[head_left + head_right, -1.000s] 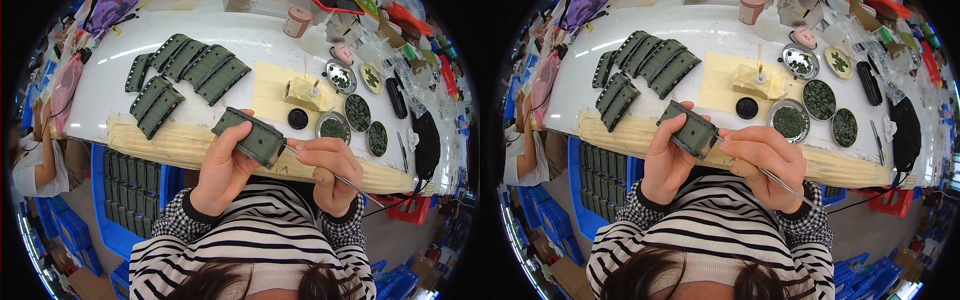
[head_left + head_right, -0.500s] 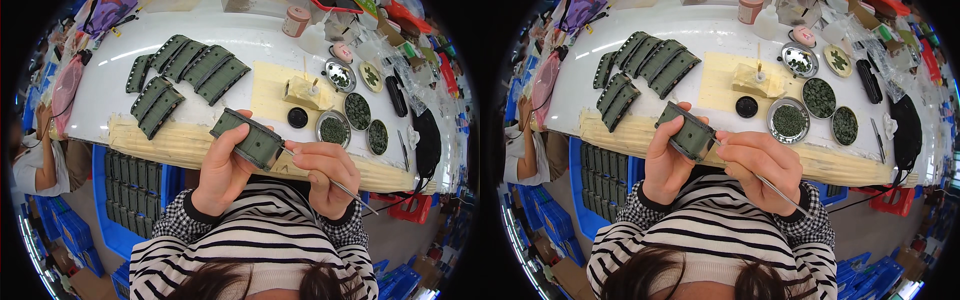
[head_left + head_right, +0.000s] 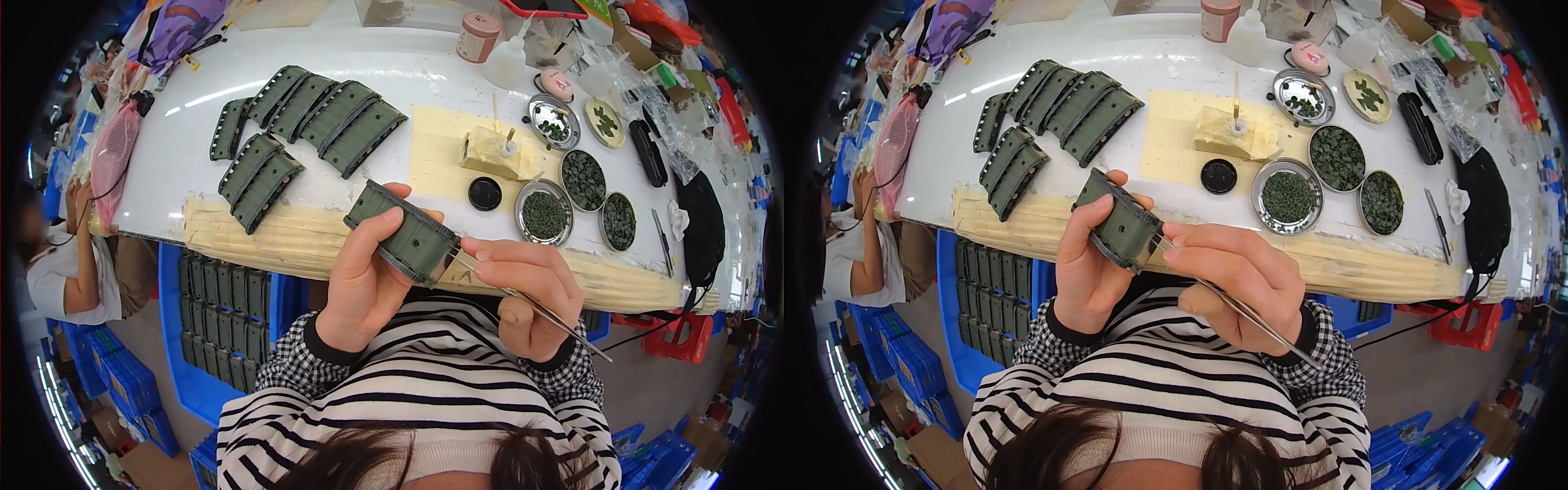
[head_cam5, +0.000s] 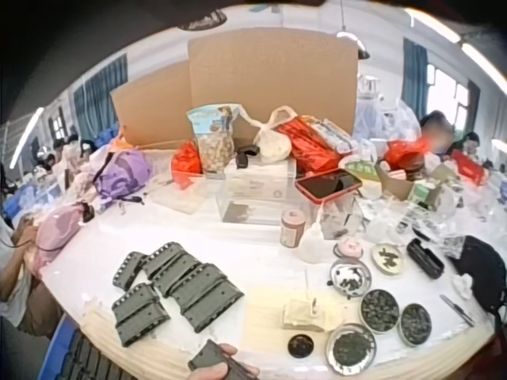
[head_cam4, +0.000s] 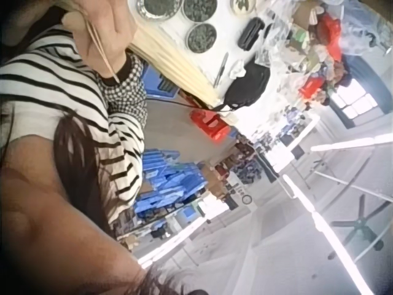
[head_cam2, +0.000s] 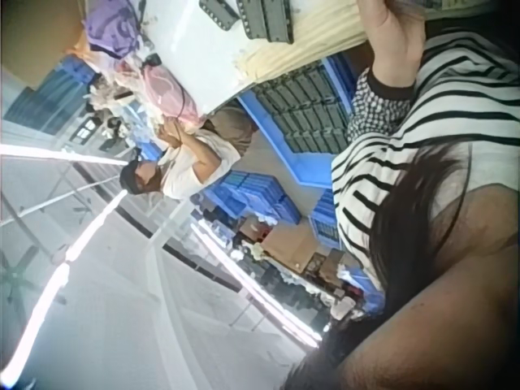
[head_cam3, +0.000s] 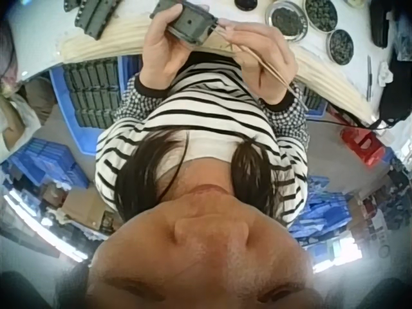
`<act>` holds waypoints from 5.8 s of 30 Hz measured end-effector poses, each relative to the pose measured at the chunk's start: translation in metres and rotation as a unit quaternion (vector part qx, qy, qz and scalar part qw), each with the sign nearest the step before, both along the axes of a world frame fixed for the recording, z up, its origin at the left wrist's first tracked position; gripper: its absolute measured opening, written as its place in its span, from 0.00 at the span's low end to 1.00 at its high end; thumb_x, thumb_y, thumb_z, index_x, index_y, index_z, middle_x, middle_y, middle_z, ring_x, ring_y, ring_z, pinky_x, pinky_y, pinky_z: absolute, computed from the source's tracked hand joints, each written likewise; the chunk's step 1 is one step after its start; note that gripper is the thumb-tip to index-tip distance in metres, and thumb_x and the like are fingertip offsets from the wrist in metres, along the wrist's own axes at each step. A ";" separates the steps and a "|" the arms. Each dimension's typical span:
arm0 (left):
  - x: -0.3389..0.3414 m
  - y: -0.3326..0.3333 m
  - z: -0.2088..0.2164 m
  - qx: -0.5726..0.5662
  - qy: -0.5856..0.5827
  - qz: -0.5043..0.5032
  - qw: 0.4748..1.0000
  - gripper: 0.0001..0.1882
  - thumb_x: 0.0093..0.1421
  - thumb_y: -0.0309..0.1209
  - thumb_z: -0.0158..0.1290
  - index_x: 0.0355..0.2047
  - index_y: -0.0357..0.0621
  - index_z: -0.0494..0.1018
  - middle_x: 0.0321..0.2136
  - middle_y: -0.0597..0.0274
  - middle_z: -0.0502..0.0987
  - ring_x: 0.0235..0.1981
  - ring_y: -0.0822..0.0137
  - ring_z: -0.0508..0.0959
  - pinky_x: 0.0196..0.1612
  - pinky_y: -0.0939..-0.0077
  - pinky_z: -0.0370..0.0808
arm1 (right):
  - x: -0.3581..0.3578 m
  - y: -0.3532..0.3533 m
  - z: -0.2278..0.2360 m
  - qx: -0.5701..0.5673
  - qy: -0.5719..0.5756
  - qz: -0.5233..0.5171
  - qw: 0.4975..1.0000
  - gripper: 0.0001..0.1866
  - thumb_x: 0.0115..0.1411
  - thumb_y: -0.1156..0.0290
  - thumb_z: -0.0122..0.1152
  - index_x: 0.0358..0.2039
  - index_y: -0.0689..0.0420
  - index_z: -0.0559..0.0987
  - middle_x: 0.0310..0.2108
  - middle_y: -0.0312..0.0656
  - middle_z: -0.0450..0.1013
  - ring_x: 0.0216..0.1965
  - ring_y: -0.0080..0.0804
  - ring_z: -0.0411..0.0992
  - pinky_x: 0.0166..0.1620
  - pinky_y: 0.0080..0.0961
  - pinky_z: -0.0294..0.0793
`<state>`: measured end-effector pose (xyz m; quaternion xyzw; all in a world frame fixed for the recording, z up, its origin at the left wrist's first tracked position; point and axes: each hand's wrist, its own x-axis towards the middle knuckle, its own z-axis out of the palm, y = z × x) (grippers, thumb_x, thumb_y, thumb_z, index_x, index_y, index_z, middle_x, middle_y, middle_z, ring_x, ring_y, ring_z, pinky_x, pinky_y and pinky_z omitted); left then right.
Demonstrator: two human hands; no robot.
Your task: Cleaning small plastic toy tank tread parts using a handheld tool.
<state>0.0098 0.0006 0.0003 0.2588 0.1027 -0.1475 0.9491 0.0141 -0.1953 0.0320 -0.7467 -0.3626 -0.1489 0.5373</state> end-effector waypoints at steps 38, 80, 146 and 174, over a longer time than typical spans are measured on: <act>-0.002 -0.008 -0.001 -0.295 0.037 -0.038 0.954 0.34 0.65 0.52 0.44 0.61 0.37 0.58 0.49 0.46 0.72 0.50 0.61 0.76 0.50 0.78 0.79 | 0.008 0.005 0.026 -0.118 -0.187 -0.034 0.975 0.17 0.50 0.67 0.67 0.39 0.63 0.81 0.38 0.48 0.75 0.38 0.40 0.78 0.33 0.23 0.78; 0.000 -0.005 0.000 -0.220 -0.047 -0.011 0.974 0.33 0.68 0.50 0.40 0.64 0.40 0.53 0.52 0.50 0.70 0.57 0.60 0.70 0.54 0.68 0.76 | 0.009 -0.017 0.025 -0.015 -0.111 -0.087 0.990 0.13 0.53 0.71 0.67 0.37 0.64 0.79 0.35 0.48 0.77 0.37 0.37 0.77 0.37 0.26 0.77; 0.007 -0.020 -0.002 0.068 -0.092 -0.146 0.983 0.15 0.72 0.40 0.35 0.37 0.43 0.65 0.37 0.65 0.71 0.40 0.75 0.71 0.46 0.78 0.70 | 0.017 -0.005 0.009 -0.178 -0.172 -0.009 0.969 0.18 0.50 0.61 0.67 0.37 0.61 0.79 0.37 0.48 0.75 0.33 0.38 0.78 0.36 0.27 0.81; 0.008 -0.018 0.004 0.056 -0.106 -0.157 0.980 0.13 0.71 0.37 0.37 0.47 0.42 0.63 0.46 0.56 0.70 0.48 0.68 0.72 0.51 0.72 0.71 | 0.015 -0.010 0.007 -0.071 -0.062 -0.045 0.995 0.11 0.54 0.71 0.64 0.36 0.62 0.80 0.35 0.46 0.78 0.33 0.35 0.77 0.35 0.25 0.77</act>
